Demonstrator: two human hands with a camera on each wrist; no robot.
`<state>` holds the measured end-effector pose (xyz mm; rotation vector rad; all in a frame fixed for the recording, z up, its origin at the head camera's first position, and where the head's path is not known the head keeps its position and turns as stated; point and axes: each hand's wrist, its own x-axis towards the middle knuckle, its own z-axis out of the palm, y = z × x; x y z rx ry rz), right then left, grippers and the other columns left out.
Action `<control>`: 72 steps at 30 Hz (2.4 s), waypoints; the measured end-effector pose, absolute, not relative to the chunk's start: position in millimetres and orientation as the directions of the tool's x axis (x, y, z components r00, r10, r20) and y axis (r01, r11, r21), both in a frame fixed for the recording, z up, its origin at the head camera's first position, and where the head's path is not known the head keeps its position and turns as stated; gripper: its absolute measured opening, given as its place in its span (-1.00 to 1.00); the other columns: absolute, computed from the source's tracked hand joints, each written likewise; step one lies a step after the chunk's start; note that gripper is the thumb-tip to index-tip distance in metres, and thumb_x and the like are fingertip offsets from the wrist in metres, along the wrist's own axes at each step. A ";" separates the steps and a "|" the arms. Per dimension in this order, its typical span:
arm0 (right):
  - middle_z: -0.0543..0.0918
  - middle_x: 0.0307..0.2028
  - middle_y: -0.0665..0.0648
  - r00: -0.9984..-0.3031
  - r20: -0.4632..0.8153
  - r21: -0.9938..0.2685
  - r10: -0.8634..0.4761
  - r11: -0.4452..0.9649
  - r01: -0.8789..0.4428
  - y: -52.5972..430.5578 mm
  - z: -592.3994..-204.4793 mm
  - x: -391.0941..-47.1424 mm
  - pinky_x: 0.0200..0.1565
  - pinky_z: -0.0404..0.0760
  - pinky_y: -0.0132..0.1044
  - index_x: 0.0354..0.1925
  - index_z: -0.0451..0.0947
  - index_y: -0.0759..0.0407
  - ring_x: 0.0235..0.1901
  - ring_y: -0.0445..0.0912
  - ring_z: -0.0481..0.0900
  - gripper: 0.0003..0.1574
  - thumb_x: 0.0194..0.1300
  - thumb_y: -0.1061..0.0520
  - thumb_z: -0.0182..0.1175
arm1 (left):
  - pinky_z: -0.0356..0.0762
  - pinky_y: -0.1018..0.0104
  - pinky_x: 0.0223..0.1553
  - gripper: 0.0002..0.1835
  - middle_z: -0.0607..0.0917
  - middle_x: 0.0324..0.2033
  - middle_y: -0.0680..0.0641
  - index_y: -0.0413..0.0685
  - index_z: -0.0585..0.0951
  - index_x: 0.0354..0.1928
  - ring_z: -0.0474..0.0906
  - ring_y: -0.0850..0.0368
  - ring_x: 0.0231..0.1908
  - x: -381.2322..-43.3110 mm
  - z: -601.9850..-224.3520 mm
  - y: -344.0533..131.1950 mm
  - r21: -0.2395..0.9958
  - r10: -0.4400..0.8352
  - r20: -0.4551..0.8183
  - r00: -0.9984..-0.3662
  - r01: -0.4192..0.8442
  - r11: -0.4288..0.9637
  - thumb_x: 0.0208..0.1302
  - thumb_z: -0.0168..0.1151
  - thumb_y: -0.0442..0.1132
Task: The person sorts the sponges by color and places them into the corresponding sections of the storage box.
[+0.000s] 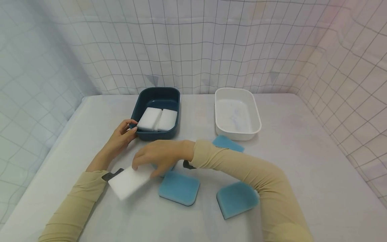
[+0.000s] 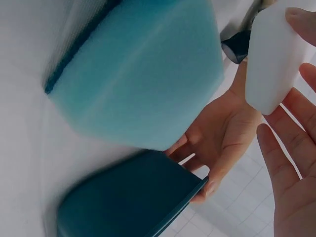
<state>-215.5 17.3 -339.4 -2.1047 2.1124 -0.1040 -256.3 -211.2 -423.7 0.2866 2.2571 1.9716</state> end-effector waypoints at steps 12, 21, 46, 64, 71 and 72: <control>0.49 0.16 0.01 -0.043 0.064 -0.167 -0.997 0.032 -0.985 27.6 -344.3 -234.8 0.20 0.40 -0.36 0.10 0.42 0.04 0.17 -0.15 0.42 -0.46 0.19 -0.07 0.26 | 0.41 0.60 0.03 -0.79 0.23 0.15 -0.07 0.23 0.32 0.03 0.36 0.28 0.05 -254.9 -424.5 -211.5 0.990 0.239 0.044 -0.970 0.076 0.123 0.41 -0.02 -0.10; 0.49 0.16 0.06 -0.081 0.119 -0.209 -0.990 0.055 -0.976 33.7 -339.5 -244.6 0.19 0.42 -0.35 0.08 0.43 0.08 0.17 -0.12 0.42 -0.48 0.19 -0.03 0.26 | 0.37 0.45 0.16 -0.72 0.17 0.25 -0.19 0.17 0.28 0.11 0.33 0.26 0.10 -254.9 -423.8 -211.7 0.985 0.241 0.019 -0.970 0.060 0.164 0.42 -0.04 -0.07; 0.54 0.08 0.14 -0.411 0.302 -0.249 -0.860 0.345 -0.905 52.9 -341.5 -297.8 0.15 0.45 -0.19 0.05 0.44 0.17 0.06 -0.03 0.48 -0.47 0.15 0.02 0.30 | 0.31 0.36 0.21 -0.78 0.24 0.17 0.02 0.36 0.31 0.02 0.23 0.18 0.18 -254.1 -422.0 -211.6 0.988 0.218 -0.010 -0.976 0.023 0.151 0.41 -0.02 -0.11; 0.61 0.01 0.17 -0.528 0.314 -0.209 -0.789 0.485 -0.849 53.2 -351.4 -315.4 0.03 0.47 -0.11 0.02 0.46 0.22 -0.06 0.00 0.55 -0.47 0.15 0.00 0.31 | 0.36 0.54 0.05 -0.66 0.14 0.28 -0.17 0.11 0.29 0.13 0.27 0.20 0.13 -254.5 -421.9 -211.3 0.986 0.211 -0.001 -0.977 0.033 0.161 0.39 0.00 -0.03; 0.61 0.01 0.20 -0.555 0.305 -0.202 -0.774 0.517 -0.832 55.3 -356.3 -318.7 0.11 0.46 -0.07 0.03 0.45 0.23 -0.03 0.04 0.57 -0.47 0.15 0.02 0.31 | 0.34 0.41 0.14 -0.68 0.13 0.29 -0.18 0.13 0.30 0.12 0.26 0.17 0.15 -254.5 -421.2 -211.4 0.986 0.210 -0.004 -0.978 0.030 0.161 0.39 0.00 -0.03; 0.61 0.01 0.20 -0.565 0.295 -0.203 -0.770 0.528 -0.825 55.3 -356.6 -318.9 0.13 0.45 -0.06 0.03 0.45 0.22 -0.03 0.05 0.57 -0.47 0.15 0.02 0.31 | 0.34 0.42 0.14 -0.69 0.13 0.29 -0.17 0.16 0.30 0.11 0.26 0.17 0.15 -254.7 -421.6 -211.3 0.986 0.208 -0.006 -0.978 0.029 0.165 0.40 0.00 -0.04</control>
